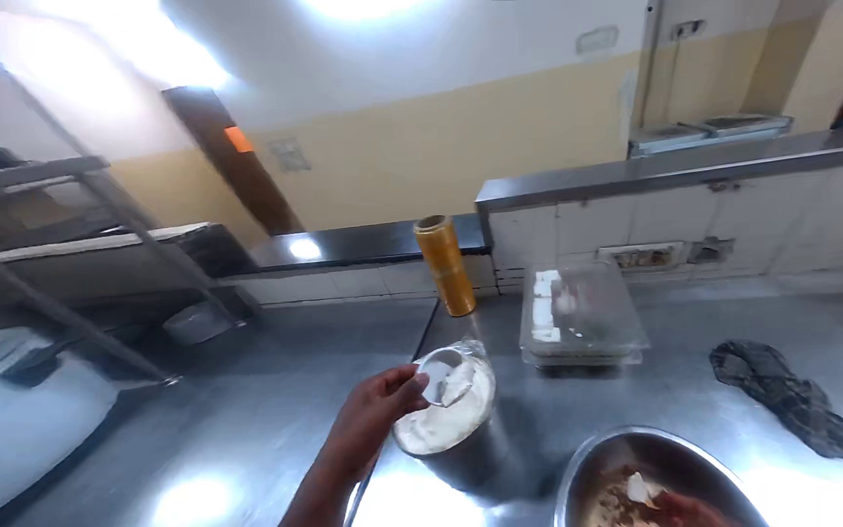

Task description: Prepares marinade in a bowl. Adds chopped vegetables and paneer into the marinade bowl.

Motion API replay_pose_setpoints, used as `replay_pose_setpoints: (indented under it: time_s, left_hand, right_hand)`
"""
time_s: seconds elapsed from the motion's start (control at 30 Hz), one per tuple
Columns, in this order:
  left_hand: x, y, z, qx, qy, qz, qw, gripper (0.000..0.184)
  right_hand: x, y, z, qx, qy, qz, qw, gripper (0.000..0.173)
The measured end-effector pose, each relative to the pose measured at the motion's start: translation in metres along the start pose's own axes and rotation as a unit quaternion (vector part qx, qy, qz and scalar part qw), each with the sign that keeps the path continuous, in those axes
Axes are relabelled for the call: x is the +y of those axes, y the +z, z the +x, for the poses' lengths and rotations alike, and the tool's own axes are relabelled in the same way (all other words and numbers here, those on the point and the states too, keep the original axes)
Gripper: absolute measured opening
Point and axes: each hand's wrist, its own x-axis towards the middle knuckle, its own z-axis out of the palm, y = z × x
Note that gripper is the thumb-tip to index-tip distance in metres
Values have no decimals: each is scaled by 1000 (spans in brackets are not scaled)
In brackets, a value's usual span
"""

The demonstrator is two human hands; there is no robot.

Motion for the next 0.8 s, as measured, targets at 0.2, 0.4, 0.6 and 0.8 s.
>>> replay_pose_setpoints:
  time_s: [0.2, 0.4, 0.6, 0.8]
  left_hand:
    - [0, 106, -75, -14, 309, 146, 940, 52]
    - [-129, 202, -117, -190, 398, 294, 848, 37]
    - [-98, 179, -92, -133, 232, 64, 962, 44]
    - [-60, 126, -65, -52, 84, -105, 990, 38]
  right_hand:
    - [-9, 2, -5, 32, 22, 16, 999, 31]
    - [-19, 3, -4, 49, 19, 20, 998, 29]
    - [-25, 5, -7, 48, 33, 29, 998, 29]
    - [-23, 9, -3, 36, 41, 35, 998, 30]
